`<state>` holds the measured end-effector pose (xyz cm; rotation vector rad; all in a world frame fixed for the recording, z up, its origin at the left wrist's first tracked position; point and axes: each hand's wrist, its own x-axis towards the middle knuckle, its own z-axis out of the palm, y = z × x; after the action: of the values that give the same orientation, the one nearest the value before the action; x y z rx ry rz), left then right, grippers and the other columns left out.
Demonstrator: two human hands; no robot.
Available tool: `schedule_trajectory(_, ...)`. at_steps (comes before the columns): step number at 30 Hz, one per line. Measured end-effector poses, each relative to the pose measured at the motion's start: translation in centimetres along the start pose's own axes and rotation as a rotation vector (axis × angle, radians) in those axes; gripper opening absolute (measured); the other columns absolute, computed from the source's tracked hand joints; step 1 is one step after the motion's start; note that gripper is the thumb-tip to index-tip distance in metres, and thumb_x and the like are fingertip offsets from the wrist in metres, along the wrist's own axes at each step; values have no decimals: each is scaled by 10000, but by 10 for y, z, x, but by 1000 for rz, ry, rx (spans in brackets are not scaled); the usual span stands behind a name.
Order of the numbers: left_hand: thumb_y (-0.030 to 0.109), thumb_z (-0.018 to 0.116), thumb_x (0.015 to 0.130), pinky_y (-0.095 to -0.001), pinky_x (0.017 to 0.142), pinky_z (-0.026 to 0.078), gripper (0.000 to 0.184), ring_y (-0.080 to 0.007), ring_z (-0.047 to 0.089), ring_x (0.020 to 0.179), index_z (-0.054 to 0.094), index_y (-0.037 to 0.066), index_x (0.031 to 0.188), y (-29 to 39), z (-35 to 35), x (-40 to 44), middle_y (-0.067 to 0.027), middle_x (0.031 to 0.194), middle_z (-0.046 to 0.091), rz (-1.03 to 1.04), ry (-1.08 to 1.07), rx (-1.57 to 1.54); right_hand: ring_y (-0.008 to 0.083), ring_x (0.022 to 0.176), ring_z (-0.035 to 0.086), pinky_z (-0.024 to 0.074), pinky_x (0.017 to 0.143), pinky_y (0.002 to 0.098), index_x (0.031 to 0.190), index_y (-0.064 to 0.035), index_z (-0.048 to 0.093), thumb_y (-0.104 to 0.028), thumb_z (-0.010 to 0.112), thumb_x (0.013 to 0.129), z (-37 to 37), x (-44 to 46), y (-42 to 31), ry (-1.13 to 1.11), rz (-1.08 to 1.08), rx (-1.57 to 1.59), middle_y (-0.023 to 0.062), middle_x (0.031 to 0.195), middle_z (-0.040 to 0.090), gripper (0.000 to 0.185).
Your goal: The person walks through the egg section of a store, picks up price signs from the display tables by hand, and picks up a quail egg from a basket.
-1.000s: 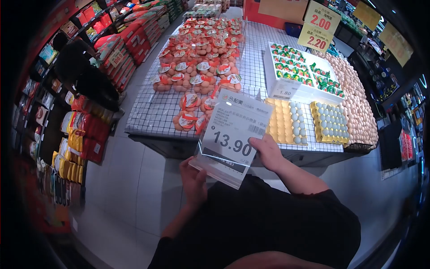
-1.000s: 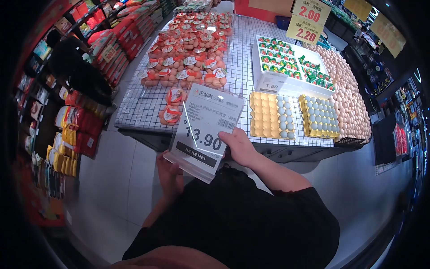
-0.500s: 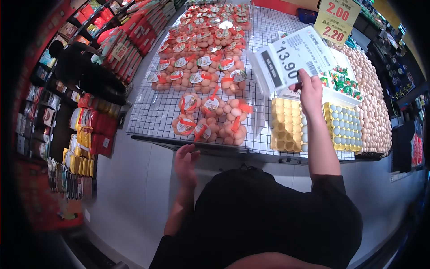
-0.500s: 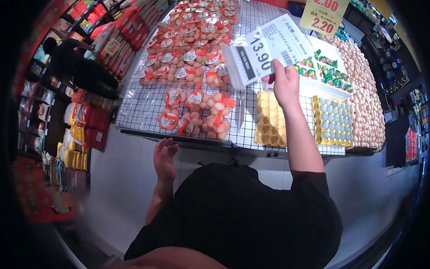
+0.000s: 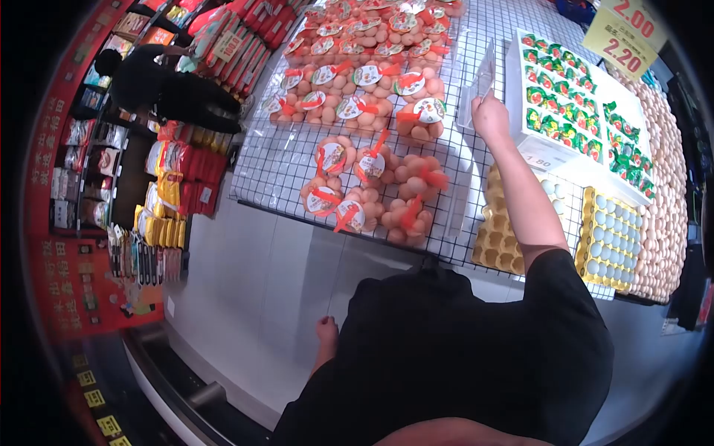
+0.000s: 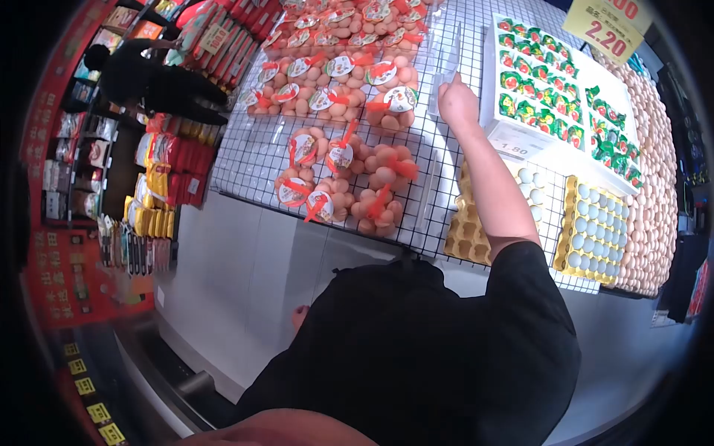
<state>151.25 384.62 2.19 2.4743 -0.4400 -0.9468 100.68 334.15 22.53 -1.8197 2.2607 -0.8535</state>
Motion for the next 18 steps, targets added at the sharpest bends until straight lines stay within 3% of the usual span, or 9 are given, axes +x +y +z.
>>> schedule_trajectory(2,221,663,832,-375,799,522,377,-286,654,907,613,-40,1098,-129,14,43,-177,986,674,81,44,247,443,747,642,514,724,517,1081,91,533,-250,461,898,23,-2,6,-2,-6,15,286,763,641,393)
schedule_trajectory(5,272,672,815,-393,866,500,414,-319,655,959,639,-41,1083,-164,10,8,-217,1037,671,-124,10,134,445,738,639,513,711,518,1081,107,524,-237,476,891,39,-7,8,-61,-49,-14,290,759,639,396)
schedule_trajectory(7,277,677,808,-392,867,498,408,-312,656,951,648,-39,1065,-171,14,1,-211,1012,675,-157,1,179,433,726,645,521,685,515,1093,118,511,-206,465,880,49,-13,12,-89,-97,-5,287,736,636,390)
schedule_trajectory(11,264,666,802,-394,843,502,379,-301,659,938,661,-31,1039,-147,18,-1,-210,980,677,-84,120,261,356,765,681,532,759,419,1047,106,556,-345,563,836,42,-19,8,-314,112,201,225,726,673,499)
schedule_trajectory(12,255,658,805,-395,837,503,367,-300,659,932,660,-29,1039,-141,16,11,-204,972,678,-68,95,227,301,776,696,525,784,367,1064,80,579,-413,604,803,40,-15,9,-360,166,223,170,724,692,558)
schedule_trajectory(15,232,639,810,-396,824,505,342,-298,658,915,656,-24,1036,-106,2,48,-188,951,681,-16,65,147,281,769,698,525,770,369,1084,48,586,-441,605,810,30,-8,3,-406,251,82,143,716,695,561)
schedule_trajectory(18,225,637,808,-393,822,505,333,-296,656,900,649,-22,1031,-80,-15,88,-175,938,681,21,89,62,285,758,698,523,772,370,1165,52,565,-469,601,817,8,-10,-9,-341,200,162,146,737,697,628)
